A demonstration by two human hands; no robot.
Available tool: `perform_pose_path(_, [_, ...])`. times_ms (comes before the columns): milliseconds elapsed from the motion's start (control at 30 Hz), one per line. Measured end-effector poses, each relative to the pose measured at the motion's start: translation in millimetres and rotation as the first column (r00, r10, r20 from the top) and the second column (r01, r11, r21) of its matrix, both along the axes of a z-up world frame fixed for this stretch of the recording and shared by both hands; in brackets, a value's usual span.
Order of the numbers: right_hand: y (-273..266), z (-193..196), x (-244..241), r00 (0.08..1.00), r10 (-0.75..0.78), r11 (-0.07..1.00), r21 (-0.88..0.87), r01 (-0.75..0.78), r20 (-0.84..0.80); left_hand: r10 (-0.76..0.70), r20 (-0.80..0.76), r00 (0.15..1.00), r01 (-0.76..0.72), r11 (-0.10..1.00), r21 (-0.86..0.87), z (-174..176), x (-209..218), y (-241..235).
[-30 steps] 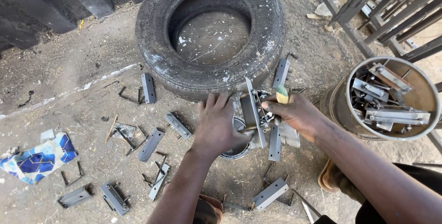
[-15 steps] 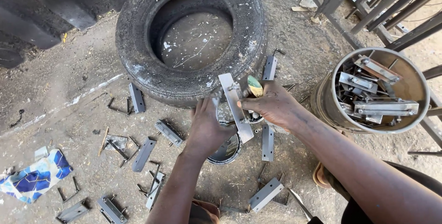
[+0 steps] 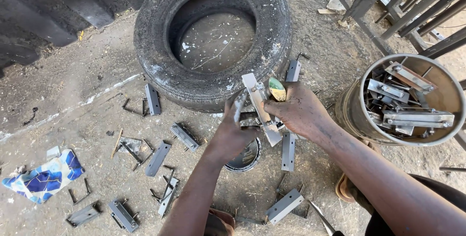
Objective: Painting small metal brackets with a brush and paint from a small container.
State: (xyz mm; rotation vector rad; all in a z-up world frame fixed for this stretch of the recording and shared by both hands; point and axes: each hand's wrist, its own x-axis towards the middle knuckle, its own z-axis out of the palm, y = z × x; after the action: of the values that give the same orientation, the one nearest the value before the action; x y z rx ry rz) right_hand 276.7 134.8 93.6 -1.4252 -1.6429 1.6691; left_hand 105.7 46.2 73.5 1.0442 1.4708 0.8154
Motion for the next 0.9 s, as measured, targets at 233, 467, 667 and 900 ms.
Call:
perform_pose_path(233, [-16.1, 39.5, -16.0, 0.956, 0.067, 0.996, 0.039, -0.082, 0.285, 0.369, 0.392, 0.843, -0.362, 0.927, -0.095, -38.5, 2.2, 17.7])
perform_pose_path(467, [-18.9, 31.0, -21.0, 0.948, 0.091, 0.992, 0.051, -0.111, 0.304, 0.577, 0.461, 0.675, -0.611, 0.786, -0.088, -65.1, 4.6, 31.7])
perform_pose_path(667, [-20.4, 30.8, -21.0, 0.941, 0.112, 0.984, 0.095, -0.149, 0.320, 0.589, 0.455, 0.668, -0.633, 0.771, -0.068, -69.8, -1.1, 36.3])
perform_pose_path(900, [-22.5, 22.7, -20.9, 0.933, 0.104, 0.979, 0.128, -0.156, 0.344, 0.615, 0.341, 0.711, -0.659, 0.752, 0.016, -79.1, -4.3, 39.6])
